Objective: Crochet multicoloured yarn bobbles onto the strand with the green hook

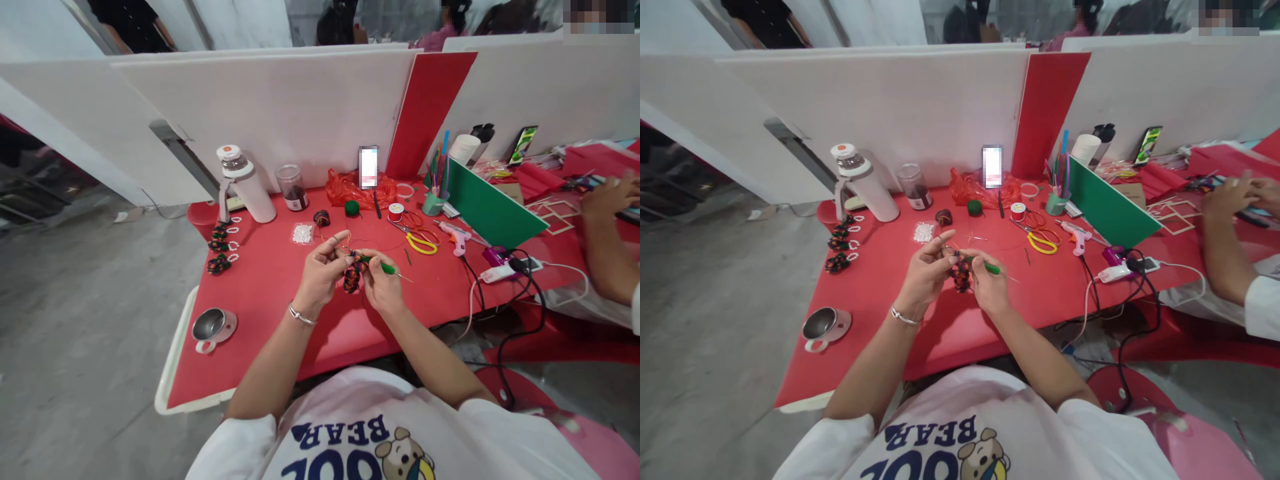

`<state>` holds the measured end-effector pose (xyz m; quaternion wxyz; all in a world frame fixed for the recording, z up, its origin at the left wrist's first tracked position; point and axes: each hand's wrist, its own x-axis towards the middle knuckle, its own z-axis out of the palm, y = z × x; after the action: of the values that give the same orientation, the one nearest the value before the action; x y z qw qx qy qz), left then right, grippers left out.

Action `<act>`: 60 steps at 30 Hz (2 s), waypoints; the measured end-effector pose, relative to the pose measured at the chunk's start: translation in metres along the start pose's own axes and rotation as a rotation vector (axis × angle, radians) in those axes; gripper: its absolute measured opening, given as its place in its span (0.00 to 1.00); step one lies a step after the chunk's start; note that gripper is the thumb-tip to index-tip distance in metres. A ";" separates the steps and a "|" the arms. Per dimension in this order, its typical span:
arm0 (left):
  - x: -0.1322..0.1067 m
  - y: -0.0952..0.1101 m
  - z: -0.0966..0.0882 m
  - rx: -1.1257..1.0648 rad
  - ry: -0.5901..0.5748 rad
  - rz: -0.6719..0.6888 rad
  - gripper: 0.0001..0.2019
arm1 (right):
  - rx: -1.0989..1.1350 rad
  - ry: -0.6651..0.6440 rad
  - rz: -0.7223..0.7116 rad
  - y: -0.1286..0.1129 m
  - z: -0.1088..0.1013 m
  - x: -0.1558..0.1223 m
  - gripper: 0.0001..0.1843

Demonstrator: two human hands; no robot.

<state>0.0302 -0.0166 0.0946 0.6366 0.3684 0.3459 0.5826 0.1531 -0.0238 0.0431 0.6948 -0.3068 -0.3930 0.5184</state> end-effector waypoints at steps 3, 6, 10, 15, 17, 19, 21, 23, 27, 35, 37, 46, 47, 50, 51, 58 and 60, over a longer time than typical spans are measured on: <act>-0.001 0.001 -0.001 -0.011 -0.004 -0.013 0.29 | -0.128 -0.048 -0.103 -0.001 -0.006 0.002 0.18; -0.001 0.006 -0.004 -0.010 -0.025 -0.042 0.28 | -0.292 -0.135 -0.262 -0.009 -0.016 0.007 0.15; 0.000 0.014 -0.007 0.012 -0.026 -0.065 0.25 | -0.436 -0.246 -0.432 -0.023 -0.027 0.013 0.11; 0.001 0.019 -0.007 0.031 -0.054 -0.087 0.23 | -0.505 -0.283 -0.491 -0.031 -0.032 0.016 0.11; 0.002 0.020 -0.008 0.043 -0.063 -0.095 0.23 | -0.542 -0.307 -0.487 -0.034 -0.034 0.017 0.11; 0.003 0.021 -0.011 0.061 -0.075 -0.106 0.22 | -0.557 -0.361 -0.500 -0.039 -0.035 0.019 0.11; 0.004 0.022 -0.015 0.079 -0.089 -0.120 0.22 | -0.554 -0.429 -0.529 -0.045 -0.037 0.021 0.11; 0.005 0.023 -0.020 0.091 -0.111 -0.138 0.21 | -0.561 -0.501 -0.530 -0.051 -0.040 0.026 0.10; 0.008 0.023 -0.025 0.093 -0.169 -0.184 0.19 | -0.533 -0.598 -0.427 -0.056 -0.047 0.033 0.10; 0.004 -0.001 -0.002 0.242 0.018 0.109 0.22 | -0.506 -0.279 -0.427 -0.030 -0.030 0.011 0.10; 0.001 -0.008 0.006 0.290 0.114 0.182 0.22 | -0.654 -0.179 -0.539 -0.024 -0.022 0.006 0.10; 0.000 0.002 -0.001 0.085 -0.035 -0.111 0.29 | -0.461 -0.203 -0.416 -0.015 -0.026 0.017 0.17; 0.001 0.006 -0.005 0.107 -0.062 -0.139 0.29 | -0.403 -0.271 -0.323 -0.018 -0.030 0.022 0.18; 0.002 0.018 -0.014 0.214 -0.117 -0.185 0.26 | -0.323 -0.521 -0.093 -0.034 -0.045 0.041 0.20; 0.002 0.021 -0.015 0.242 -0.131 -0.187 0.25 | -0.324 -0.602 -0.045 -0.040 -0.050 0.048 0.20; 0.001 0.020 -0.012 0.391 -0.127 -0.088 0.21 | -0.500 -0.904 0.101 -0.085 -0.049 0.082 0.15; 0.001 0.017 -0.012 0.462 -0.094 -0.023 0.19 | -0.593 -0.926 0.064 -0.093 -0.043 0.083 0.14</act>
<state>0.0116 -0.0136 0.1037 0.5571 0.5273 0.4443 0.4629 0.2471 0.0293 0.1176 0.3169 -0.2410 -0.7774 0.4869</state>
